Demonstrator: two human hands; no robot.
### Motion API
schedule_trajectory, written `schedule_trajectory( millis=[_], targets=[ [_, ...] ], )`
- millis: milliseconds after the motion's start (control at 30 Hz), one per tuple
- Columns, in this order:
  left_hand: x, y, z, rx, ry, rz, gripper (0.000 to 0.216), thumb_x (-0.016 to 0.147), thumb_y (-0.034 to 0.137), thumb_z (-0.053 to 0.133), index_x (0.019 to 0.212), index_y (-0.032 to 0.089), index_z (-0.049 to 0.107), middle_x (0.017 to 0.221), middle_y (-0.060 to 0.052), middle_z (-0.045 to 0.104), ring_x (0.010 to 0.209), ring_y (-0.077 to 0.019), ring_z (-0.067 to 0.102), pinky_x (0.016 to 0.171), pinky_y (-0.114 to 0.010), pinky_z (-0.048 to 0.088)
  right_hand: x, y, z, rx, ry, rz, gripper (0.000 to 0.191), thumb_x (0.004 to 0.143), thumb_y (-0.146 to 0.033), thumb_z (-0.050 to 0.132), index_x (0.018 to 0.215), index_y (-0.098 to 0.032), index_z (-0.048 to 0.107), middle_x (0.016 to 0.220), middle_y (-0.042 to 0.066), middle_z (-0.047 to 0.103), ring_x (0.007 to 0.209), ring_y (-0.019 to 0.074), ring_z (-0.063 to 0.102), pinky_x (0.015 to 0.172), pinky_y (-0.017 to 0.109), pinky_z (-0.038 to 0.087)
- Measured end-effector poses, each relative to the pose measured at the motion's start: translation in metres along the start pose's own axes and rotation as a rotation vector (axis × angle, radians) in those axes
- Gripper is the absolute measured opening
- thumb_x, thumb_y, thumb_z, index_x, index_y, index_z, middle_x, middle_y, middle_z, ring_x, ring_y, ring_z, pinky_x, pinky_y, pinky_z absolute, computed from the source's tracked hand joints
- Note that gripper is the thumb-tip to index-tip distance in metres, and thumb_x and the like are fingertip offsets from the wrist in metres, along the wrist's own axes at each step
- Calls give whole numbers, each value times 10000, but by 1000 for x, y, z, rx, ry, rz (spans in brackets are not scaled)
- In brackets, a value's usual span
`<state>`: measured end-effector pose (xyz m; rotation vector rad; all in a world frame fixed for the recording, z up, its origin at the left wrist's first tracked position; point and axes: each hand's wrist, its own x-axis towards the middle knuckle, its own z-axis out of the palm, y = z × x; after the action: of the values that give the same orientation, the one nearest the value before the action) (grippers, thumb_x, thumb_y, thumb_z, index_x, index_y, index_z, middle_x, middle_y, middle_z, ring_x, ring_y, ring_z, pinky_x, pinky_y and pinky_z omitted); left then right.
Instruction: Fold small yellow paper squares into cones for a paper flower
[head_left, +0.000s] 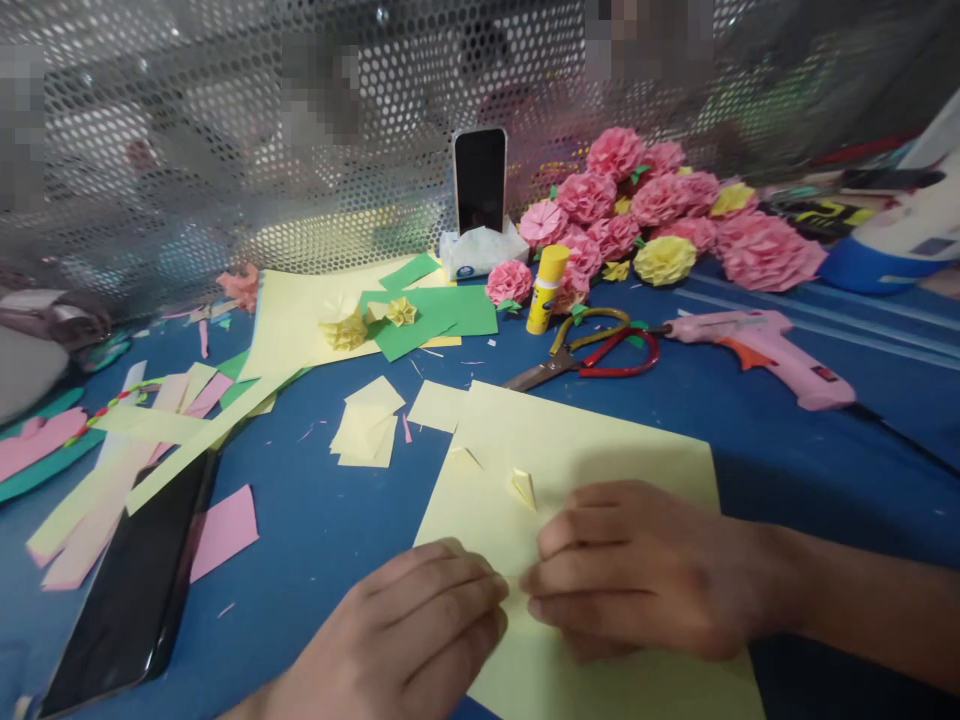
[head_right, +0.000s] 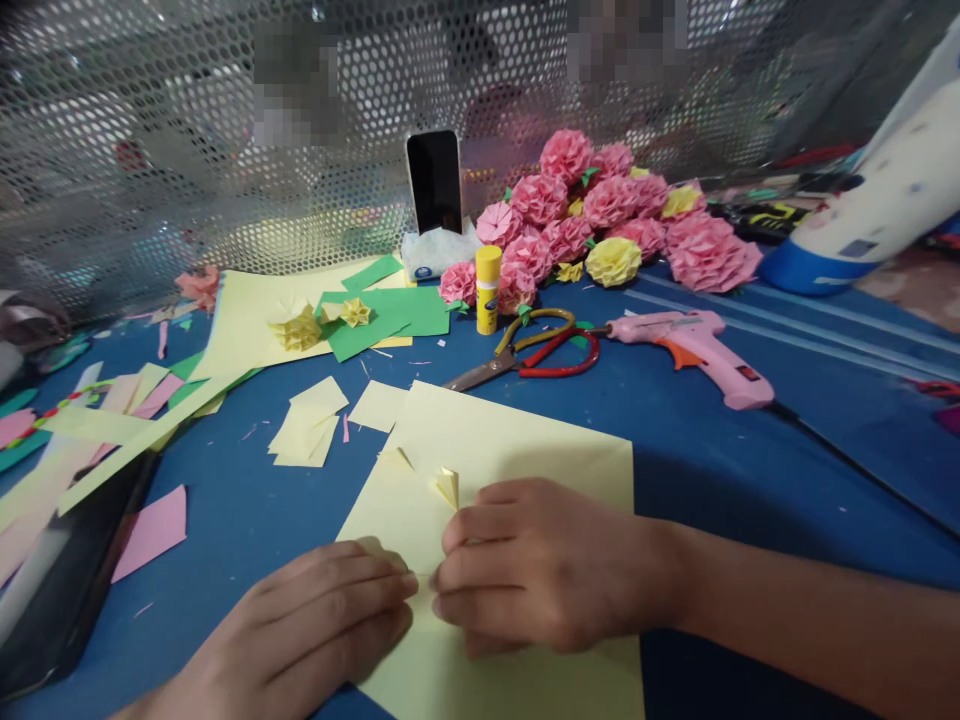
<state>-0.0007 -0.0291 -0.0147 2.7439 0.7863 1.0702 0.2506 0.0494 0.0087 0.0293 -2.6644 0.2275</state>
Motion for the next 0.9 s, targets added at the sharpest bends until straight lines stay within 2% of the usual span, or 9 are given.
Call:
schedule_trajectory(
  millis=[100, 233, 433, 667, 900],
  targets=[
    [1, 1, 1, -4, 19, -28, 221, 1002, 108, 487, 1070, 114, 697, 1030, -95, 765, 1039, -176, 703, 1008, -329, 563, 0, -1, 0, 2, 3, 11, 146, 975, -246, 635, 1056, -134, 683, 965, 27, 732, 959, 138, 637, 684, 289, 507],
    [3, 1, 1, -11, 20, -42, 215, 999, 114, 495, 1068, 124, 699, 1017, -94, 763, 1027, -186, 705, 990, -341, 573, 1, -3, -3, -28, -31, 72, 194, 979, -306, 634, 1092, -154, 676, 1026, 28, 733, 1004, 143, 637, 740, 293, 543],
    [6, 0, 0, -40, 10, -36, 220, 1006, 107, 485, 1041, 121, 701, 1018, -78, 761, 1012, -164, 700, 997, -318, 562, -1, -4, -1, 0, -17, 49, 130, 1001, -248, 594, 1022, -176, 700, 1046, -6, 754, 951, 140, 647, 662, 301, 499],
    [7, 0, 0, -25, 5, -29, 144, 974, 106, 554, 1016, 125, 690, 995, -56, 760, 1004, -144, 696, 1024, -295, 543, 0, -6, 2, 29, 6, 63, 116, 998, -190, 588, 1011, -157, 699, 1019, 3, 755, 953, 131, 642, 665, 301, 492],
    [6, 1, -1, -10, 8, -25, 168, 987, 116, 541, 1003, 117, 709, 1042, -56, 756, 1033, -146, 683, 1030, -290, 535, 0, -10, 1, 24, -1, 64, 135, 1007, -181, 565, 998, -154, 696, 1013, 21, 748, 955, 135, 640, 665, 296, 492]
  ],
)
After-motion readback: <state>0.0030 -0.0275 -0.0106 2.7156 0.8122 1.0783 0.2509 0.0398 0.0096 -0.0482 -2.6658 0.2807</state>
